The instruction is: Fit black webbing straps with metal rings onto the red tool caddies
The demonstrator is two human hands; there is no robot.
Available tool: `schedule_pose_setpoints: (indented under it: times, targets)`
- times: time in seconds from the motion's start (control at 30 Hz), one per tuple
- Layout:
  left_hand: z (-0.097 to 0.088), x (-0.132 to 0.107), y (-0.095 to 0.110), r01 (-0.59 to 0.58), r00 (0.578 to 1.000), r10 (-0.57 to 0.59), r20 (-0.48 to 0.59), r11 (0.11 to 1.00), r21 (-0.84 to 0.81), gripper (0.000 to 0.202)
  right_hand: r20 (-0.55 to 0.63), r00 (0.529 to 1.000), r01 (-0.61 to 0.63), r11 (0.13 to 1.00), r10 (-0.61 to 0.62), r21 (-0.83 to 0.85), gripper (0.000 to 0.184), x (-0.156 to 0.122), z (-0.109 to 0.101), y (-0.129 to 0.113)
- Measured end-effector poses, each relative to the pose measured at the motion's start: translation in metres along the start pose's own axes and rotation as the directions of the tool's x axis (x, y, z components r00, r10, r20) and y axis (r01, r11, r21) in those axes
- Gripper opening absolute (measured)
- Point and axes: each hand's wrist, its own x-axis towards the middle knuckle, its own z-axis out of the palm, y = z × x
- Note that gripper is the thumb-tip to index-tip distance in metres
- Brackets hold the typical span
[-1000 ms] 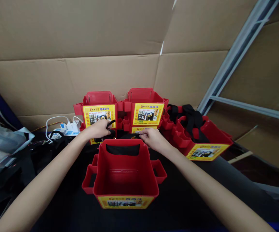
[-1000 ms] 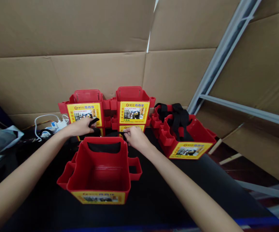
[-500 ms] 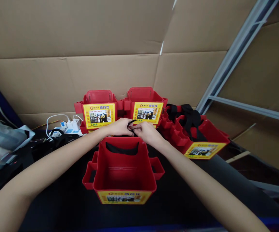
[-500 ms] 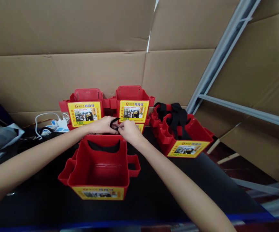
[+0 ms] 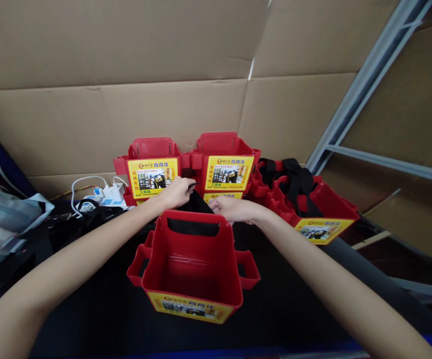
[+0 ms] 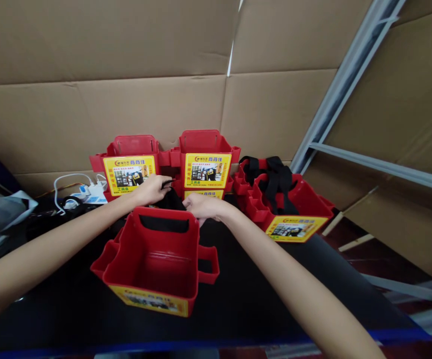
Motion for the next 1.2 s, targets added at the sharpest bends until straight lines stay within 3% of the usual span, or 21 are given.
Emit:
schedule_pose_setpoints:
  times: [0.2,0.33,0.43,0.57,0.77,0.83,0.93,1.0,1.1,1.2]
  targets:
    - [-0.015,-0.015,-0.006,-0.030,0.999,0.030,0.043,1.000,0.008,0.017,0.035,0.998,0.062,0.994,-0.059,-0.095,0.004,-0.003,-0.007,0.003]
    - [-0.014,-0.017,0.000,-0.041,0.995,0.044,0.093,0.998,-0.036,0.016,-0.177,0.963,0.129,0.925,-0.202,-0.358,0.027,0.013,-0.005,0.002]
    - [-0.013,-0.011,0.004,-0.032,0.994,0.039,0.100,0.997,-0.074,0.015,-0.265,0.930,0.114,0.888,-0.252,-0.445,0.023,0.024,-0.005,-0.005]
    - [-0.020,-0.012,0.002,0.025,0.992,-0.008,0.124,0.990,-0.135,0.017,-0.409,0.874,-0.011,0.831,-0.262,-0.556,0.024,0.015,-0.012,0.001]
    - [-0.040,-0.030,0.002,0.081,0.977,-0.026,0.213,0.964,-0.255,0.014,-0.549,0.817,-0.226,0.776,-0.179,-0.589,0.023,-0.011,-0.025,0.039]
    - [-0.042,-0.030,0.007,0.085,0.975,-0.028,0.218,0.962,-0.260,0.018,-0.538,0.823,-0.217,0.773,-0.184,-0.596,0.022,-0.010,-0.025,0.038]
    - [-0.040,-0.023,0.020,0.069,0.971,-0.006,0.239,0.964,-0.257,0.019,-0.388,0.856,0.004,0.756,-0.341,-0.655,0.026,0.002,-0.020,0.020]
    - [-0.040,-0.018,0.028,0.044,0.970,0.020,0.243,0.966,-0.256,0.018,-0.305,0.852,0.122,0.727,-0.426,-0.676,0.029,0.010,-0.017,0.005]
    - [-0.049,-0.018,0.030,0.025,0.990,0.011,0.143,0.968,-0.250,0.025,-0.286,0.872,0.107,0.725,-0.397,-0.681,0.029,0.016,-0.019,-0.004]
    - [-0.059,-0.028,0.019,0.078,0.997,-0.066,0.046,0.943,-0.325,0.037,-0.255,0.913,0.074,0.744,-0.318,-0.664,0.031,0.013,-0.026,0.005]
